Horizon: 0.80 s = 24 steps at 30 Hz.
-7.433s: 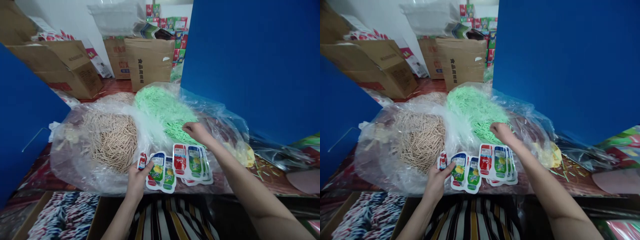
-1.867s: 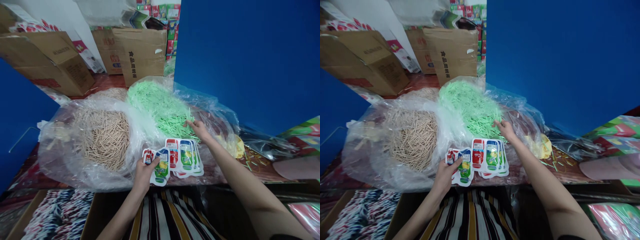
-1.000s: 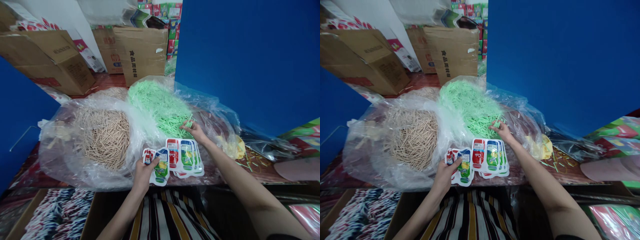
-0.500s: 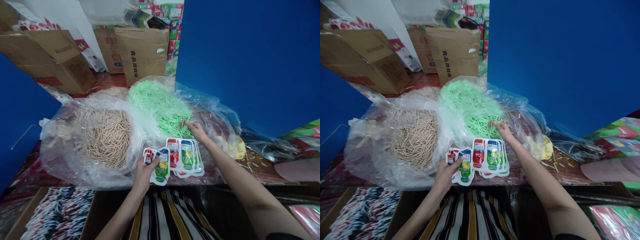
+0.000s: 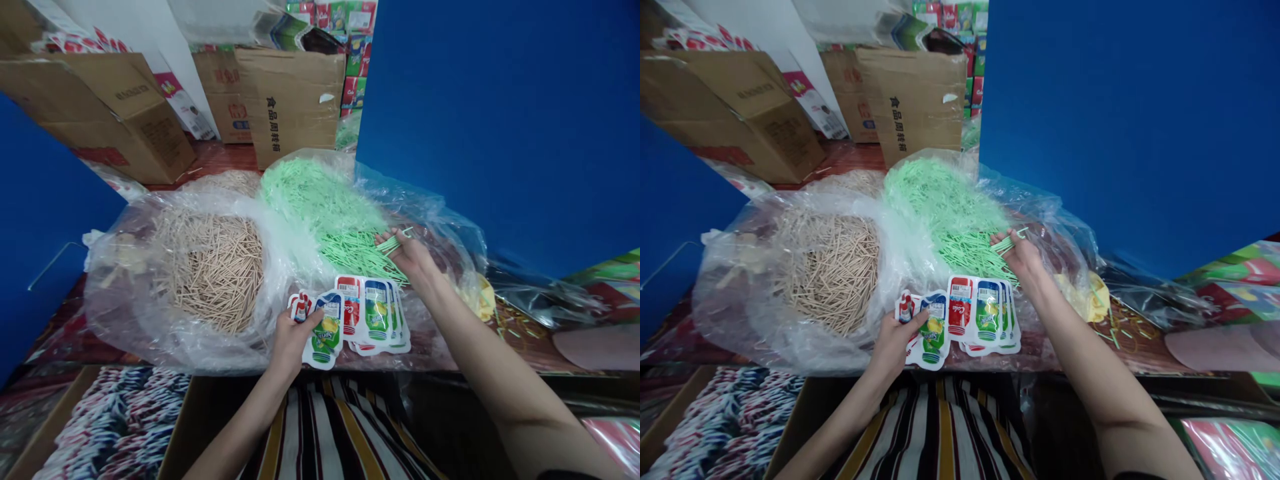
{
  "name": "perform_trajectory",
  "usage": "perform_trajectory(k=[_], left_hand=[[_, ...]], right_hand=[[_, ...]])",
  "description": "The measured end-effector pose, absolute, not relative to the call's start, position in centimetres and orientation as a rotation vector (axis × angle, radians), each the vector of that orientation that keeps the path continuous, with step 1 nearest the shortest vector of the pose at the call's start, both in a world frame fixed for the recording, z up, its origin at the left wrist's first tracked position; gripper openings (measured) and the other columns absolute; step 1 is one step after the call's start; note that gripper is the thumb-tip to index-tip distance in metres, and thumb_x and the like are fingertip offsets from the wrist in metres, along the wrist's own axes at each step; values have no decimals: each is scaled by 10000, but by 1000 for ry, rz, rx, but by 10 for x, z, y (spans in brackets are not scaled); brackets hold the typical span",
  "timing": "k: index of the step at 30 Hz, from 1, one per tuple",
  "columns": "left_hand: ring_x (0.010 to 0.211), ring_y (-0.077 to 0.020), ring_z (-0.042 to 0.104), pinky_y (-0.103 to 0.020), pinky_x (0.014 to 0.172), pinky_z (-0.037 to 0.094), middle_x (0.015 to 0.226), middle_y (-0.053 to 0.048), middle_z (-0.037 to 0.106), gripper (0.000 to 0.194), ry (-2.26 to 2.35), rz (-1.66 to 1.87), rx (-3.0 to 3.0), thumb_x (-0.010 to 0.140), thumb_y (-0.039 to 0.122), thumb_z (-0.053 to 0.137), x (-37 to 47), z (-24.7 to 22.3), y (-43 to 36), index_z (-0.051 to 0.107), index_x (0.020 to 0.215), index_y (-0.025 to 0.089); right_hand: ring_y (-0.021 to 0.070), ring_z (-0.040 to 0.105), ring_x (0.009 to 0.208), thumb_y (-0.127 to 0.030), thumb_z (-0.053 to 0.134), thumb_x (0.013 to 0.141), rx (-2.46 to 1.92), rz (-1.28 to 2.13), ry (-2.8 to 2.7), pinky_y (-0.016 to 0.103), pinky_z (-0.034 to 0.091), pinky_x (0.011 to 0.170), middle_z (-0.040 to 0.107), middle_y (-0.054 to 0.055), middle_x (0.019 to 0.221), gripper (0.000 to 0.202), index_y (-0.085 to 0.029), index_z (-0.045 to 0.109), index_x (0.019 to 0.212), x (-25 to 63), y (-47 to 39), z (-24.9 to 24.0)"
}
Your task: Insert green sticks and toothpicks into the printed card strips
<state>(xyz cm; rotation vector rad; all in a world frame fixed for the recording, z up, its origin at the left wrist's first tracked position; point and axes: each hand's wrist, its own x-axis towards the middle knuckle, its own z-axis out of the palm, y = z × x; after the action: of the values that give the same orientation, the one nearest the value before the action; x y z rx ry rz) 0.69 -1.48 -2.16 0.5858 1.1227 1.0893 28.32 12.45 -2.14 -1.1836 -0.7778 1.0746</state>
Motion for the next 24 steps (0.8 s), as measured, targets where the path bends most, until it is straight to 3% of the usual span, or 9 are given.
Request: perform_trajectory(k=[7, 12, 24], left_hand=[[666, -221, 685, -350, 687, 552, 737, -60, 735, 341, 1110, 1071, 560, 526, 290, 840, 17, -8, -14, 682, 778, 121], [627, -178, 663, -305, 661, 546, 707, -30, 719, 313, 1100, 1077, 544, 518, 265, 843, 21, -3, -14, 665, 736, 127], [757, -194, 678, -325, 772, 530, 827, -38, 734, 363, 930, 1105, 494, 558, 208, 830, 17, 0, -15, 672, 877, 139]], right_hand=[[142, 563, 621, -397, 604, 814, -916, 1210, -773, 355, 540, 728, 487, -38, 631, 189, -254, 480, 810, 233, 91, 12], [118, 534, 637, -367, 590, 851, -709, 1378, -896, 288, 517, 694, 463, -40, 684, 122, -269, 517, 844, 183, 52, 45], [167, 636, 793, -408, 509, 904, -704, 1435, -1233, 360, 493, 832, 539, -22, 706, 183, -236, 523, 844, 154, 25, 48]])
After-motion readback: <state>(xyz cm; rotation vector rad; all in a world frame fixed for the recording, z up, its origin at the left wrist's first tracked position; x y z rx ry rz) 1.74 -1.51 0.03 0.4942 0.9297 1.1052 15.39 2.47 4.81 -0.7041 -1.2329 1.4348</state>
